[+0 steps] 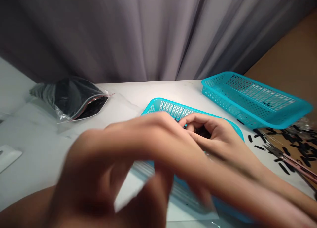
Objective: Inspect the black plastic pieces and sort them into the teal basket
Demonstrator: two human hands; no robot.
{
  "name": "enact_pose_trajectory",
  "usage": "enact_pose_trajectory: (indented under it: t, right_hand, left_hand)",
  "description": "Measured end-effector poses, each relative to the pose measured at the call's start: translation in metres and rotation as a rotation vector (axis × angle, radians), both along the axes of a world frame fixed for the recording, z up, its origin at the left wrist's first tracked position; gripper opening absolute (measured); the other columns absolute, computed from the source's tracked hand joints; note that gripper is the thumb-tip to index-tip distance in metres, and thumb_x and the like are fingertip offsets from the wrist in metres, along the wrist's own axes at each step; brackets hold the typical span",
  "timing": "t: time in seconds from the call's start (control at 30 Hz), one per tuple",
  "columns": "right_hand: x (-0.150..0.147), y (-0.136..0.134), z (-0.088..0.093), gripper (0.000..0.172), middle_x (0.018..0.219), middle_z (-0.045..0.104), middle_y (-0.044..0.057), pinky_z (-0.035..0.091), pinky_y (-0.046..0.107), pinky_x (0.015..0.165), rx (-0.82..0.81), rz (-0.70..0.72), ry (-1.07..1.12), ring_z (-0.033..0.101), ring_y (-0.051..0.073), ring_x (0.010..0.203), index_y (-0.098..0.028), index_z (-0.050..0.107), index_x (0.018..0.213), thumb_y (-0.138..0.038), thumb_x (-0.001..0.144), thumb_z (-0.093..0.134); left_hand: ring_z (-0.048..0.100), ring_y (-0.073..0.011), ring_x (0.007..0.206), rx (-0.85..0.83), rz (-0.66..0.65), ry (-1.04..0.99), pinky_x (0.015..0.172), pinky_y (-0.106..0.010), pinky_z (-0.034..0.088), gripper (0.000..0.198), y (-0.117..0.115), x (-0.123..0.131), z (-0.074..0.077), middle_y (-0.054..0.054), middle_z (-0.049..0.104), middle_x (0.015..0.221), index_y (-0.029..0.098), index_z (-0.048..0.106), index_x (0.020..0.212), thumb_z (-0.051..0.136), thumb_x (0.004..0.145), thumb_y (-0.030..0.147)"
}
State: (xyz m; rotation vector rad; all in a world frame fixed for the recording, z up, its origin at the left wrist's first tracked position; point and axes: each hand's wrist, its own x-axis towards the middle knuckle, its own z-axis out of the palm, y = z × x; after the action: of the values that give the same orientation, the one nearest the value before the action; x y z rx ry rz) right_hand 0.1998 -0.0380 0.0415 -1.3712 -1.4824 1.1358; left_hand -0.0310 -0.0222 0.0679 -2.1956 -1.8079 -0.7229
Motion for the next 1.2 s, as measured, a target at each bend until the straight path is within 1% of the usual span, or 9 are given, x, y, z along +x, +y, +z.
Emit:
enact_pose_trajectory:
  t: [0.03,0.1,0.13,0.17,0.27,0.4,0.53,0.93,1.2]
  right_hand:
    - [0.000,0.000,0.001,0.020,0.070,0.060,0.000,0.038,0.026,0.053,0.016,0.002,0.003,0.049,0.013,0.061,-0.020,0.069,0.088,-0.040,0.086,0.070]
    - [-0.001,-0.001,0.001,0.016,0.066,0.057,-0.003,0.037,0.025,0.053,0.060,0.000,-0.007,0.048,0.011,0.059,-0.021,0.069,0.087,-0.036,0.086,0.072]
    - [-0.001,-0.002,0.001,0.014,0.064,0.056,-0.004,0.036,0.024,0.053,0.081,-0.007,-0.019,0.047,0.011,0.058,-0.021,0.069,0.087,-0.035,0.086,0.072]
    - [-0.001,-0.002,0.002,0.012,0.063,0.055,-0.005,0.036,0.023,0.052,0.098,-0.015,-0.034,0.047,0.010,0.057,-0.021,0.069,0.087,-0.033,0.087,0.072]
    - [-0.002,-0.003,0.003,0.009,0.063,0.056,-0.006,0.035,0.022,0.051,0.137,-0.036,-0.090,0.047,0.009,0.057,-0.021,0.068,0.087,-0.030,0.088,0.071]
    - [-0.004,-0.003,0.003,0.009,0.062,0.056,-0.006,0.035,0.022,0.049,0.160,-0.034,-0.131,0.045,0.009,0.055,-0.021,0.068,0.087,-0.029,0.089,0.069]
    - [-0.003,-0.003,0.003,0.008,0.061,0.055,-0.006,0.033,0.022,0.047,0.169,-0.040,-0.139,0.043,0.008,0.053,-0.020,0.068,0.088,-0.029,0.090,0.069]
    - [-0.002,-0.004,0.005,0.008,0.061,0.054,-0.006,0.031,0.022,0.044,0.174,-0.043,-0.094,0.042,0.007,0.051,-0.019,0.067,0.087,-0.026,0.090,0.069]
    - [-0.001,-0.003,0.005,0.006,0.060,0.055,-0.006,0.033,0.022,0.047,0.185,-0.033,-0.107,0.043,0.007,0.052,-0.018,0.065,0.087,-0.023,0.089,0.067]
  left_hand:
    - [0.069,-0.0131,0.071,-0.048,-0.142,-0.063,0.051,-0.020,0.055,0.049,0.007,0.006,0.002,0.001,0.071,0.070,0.023,0.075,0.087,0.039,0.101,0.053]
    - [0.069,-0.0122,0.080,-0.173,-0.501,-0.268,0.063,-0.021,0.057,0.026,0.020,0.018,0.000,0.002,0.075,0.090,0.023,0.074,0.102,0.057,0.095,0.042]
    - [0.068,-0.0121,0.081,-0.232,-0.648,-0.373,0.066,-0.021,0.057,0.019,0.025,0.023,-0.003,0.002,0.075,0.096,0.023,0.073,0.104,0.064,0.091,0.033]
    - [0.067,-0.0116,0.081,-0.274,-0.733,-0.457,0.067,-0.022,0.055,0.017,0.030,0.027,-0.007,0.002,0.075,0.097,0.022,0.073,0.103,0.068,0.087,0.025]
    - [0.063,-0.0088,0.075,-0.327,-0.788,-0.573,0.065,-0.020,0.050,0.013,0.038,0.032,-0.016,0.003,0.073,0.085,0.021,0.075,0.094,0.071,0.084,0.014]
    - [0.064,-0.0082,0.077,-0.348,-0.844,-0.633,0.068,-0.019,0.049,0.018,0.039,0.031,-0.018,0.004,0.074,0.086,0.022,0.076,0.099,0.073,0.084,0.012]
    - [0.066,-0.0086,0.074,-0.372,-0.813,-0.666,0.066,-0.021,0.050,0.008,0.040,0.032,-0.016,0.003,0.075,0.082,0.020,0.077,0.088,0.074,0.084,0.013]
    - [0.066,-0.0090,0.074,-0.378,-0.784,-0.669,0.069,-0.022,0.051,0.009,0.039,0.031,-0.018,0.004,0.076,0.081,0.021,0.078,0.086,0.078,0.081,0.013]
    - [0.063,-0.0097,0.070,-0.336,-0.797,-0.673,0.067,-0.023,0.050,0.010,0.039,0.031,-0.018,0.004,0.075,0.075,0.020,0.077,0.080,0.080,0.077,0.010]
